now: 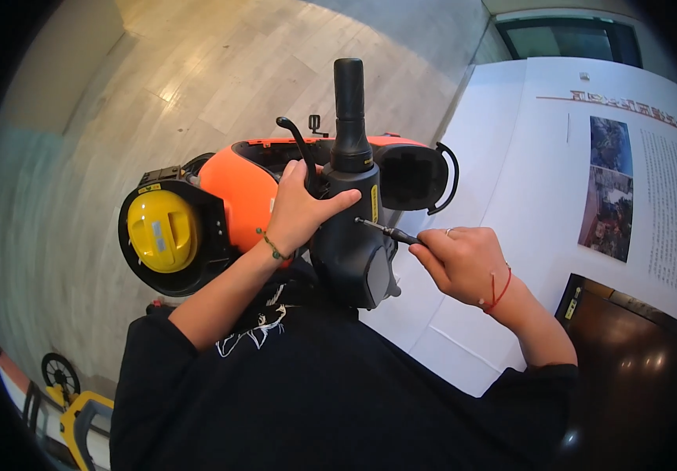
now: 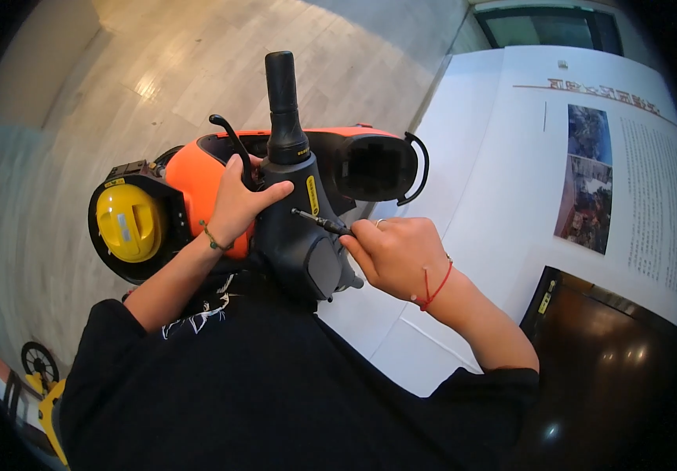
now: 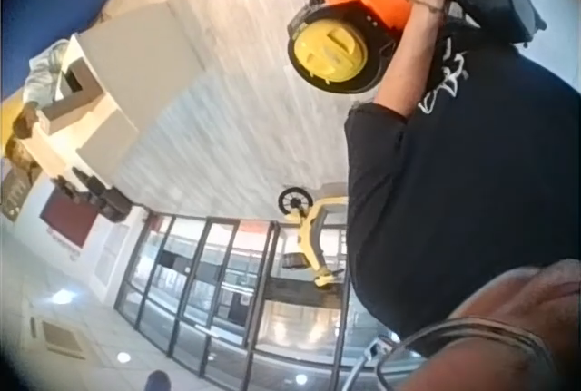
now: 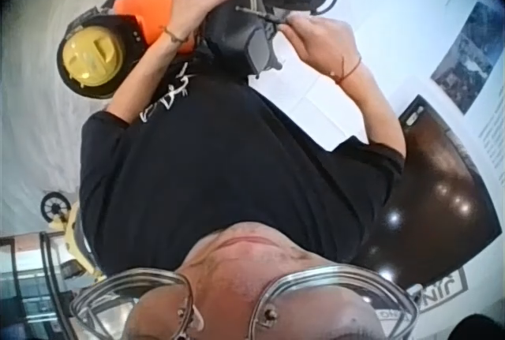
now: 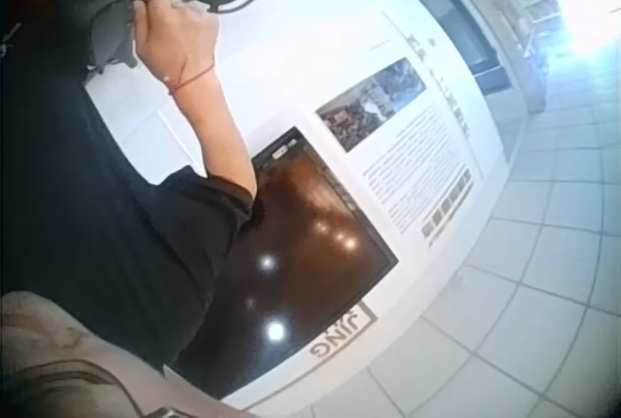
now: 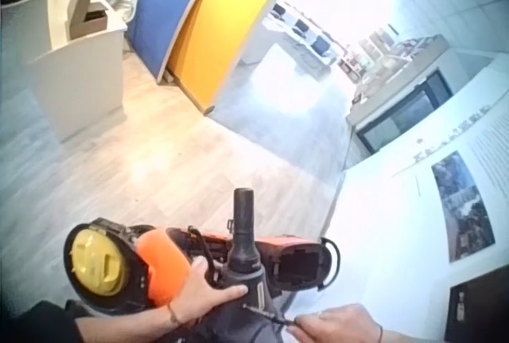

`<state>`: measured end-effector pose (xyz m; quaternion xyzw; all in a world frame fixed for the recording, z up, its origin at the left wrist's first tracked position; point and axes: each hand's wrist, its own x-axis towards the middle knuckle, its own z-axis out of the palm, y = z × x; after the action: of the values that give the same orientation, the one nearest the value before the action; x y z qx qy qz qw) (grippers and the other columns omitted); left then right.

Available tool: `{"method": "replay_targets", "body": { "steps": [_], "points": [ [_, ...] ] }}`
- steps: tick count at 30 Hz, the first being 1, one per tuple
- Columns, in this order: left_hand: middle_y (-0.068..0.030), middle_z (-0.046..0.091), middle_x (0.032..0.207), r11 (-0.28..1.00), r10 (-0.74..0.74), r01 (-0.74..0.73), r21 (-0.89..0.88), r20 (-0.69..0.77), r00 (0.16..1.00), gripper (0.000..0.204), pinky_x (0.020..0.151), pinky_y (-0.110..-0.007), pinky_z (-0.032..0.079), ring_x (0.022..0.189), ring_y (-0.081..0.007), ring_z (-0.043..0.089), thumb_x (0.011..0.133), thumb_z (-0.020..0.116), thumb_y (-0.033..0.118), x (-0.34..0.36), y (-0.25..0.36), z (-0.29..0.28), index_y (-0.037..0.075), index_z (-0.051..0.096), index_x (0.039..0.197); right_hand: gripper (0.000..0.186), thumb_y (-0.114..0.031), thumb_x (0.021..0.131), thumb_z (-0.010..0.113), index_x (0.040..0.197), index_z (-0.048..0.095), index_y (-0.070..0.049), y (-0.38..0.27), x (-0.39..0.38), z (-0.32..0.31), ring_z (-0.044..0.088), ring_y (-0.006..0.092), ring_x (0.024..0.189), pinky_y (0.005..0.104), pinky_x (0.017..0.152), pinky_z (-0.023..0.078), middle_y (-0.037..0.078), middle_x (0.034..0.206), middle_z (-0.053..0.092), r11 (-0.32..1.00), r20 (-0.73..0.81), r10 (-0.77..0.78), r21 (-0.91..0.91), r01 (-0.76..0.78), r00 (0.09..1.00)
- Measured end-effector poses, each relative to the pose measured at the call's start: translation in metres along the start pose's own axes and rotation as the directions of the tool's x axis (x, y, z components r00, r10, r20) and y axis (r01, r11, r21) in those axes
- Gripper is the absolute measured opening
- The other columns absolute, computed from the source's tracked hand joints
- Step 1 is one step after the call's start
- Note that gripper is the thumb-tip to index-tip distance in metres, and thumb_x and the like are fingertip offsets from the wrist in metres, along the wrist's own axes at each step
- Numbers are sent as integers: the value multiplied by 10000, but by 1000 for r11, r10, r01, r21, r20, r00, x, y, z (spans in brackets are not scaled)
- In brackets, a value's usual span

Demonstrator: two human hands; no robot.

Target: Remove a screw from the handle section of a scooter and then dismantle the floor panel.

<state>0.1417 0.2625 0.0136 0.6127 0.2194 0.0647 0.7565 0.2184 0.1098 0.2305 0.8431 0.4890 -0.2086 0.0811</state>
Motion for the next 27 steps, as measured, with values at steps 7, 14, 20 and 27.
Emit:
{"method": "replay_targets", "body": {
  "steps": [7,14,20,27],
  "points": [
    [-89,647,921,983,-85,97,-156,84,993,580,796,-329,501,864,-189,629,684,842,297,-1,19,-6,-10,541,1074,248,-242,909,612,752,648,-53,-9,3,-3,566,314,496,374,470,435,118,573,588,947,98,199,236,-217,975],
    [-106,648,965,985,-78,91,-148,93,993,576,815,-322,500,904,-188,632,675,850,278,1,25,-4,-9,531,1059,334,-283,965,540,835,673,-6,12,1,6,434,116,405,286,423,337,38,474,485,331,536,462,635,-698,707],
    [-102,641,955,976,-122,134,-172,78,989,568,796,-311,502,874,-173,626,681,846,272,0,21,-3,-13,528,1055,342,-314,996,473,993,618,-4,16,-17,21,293,54,402,205,404,227,-3,519,474,-533,769,134,588,-609,625],
    [-93,634,924,987,-68,79,-142,82,994,557,758,-291,504,847,-152,620,690,838,285,-1,20,-5,-12,528,1045,338,-155,873,682,1144,548,-2,-17,-24,6,495,63,554,208,535,418,58,862,605,425,270,474,763,-486,838]
  ]
}}
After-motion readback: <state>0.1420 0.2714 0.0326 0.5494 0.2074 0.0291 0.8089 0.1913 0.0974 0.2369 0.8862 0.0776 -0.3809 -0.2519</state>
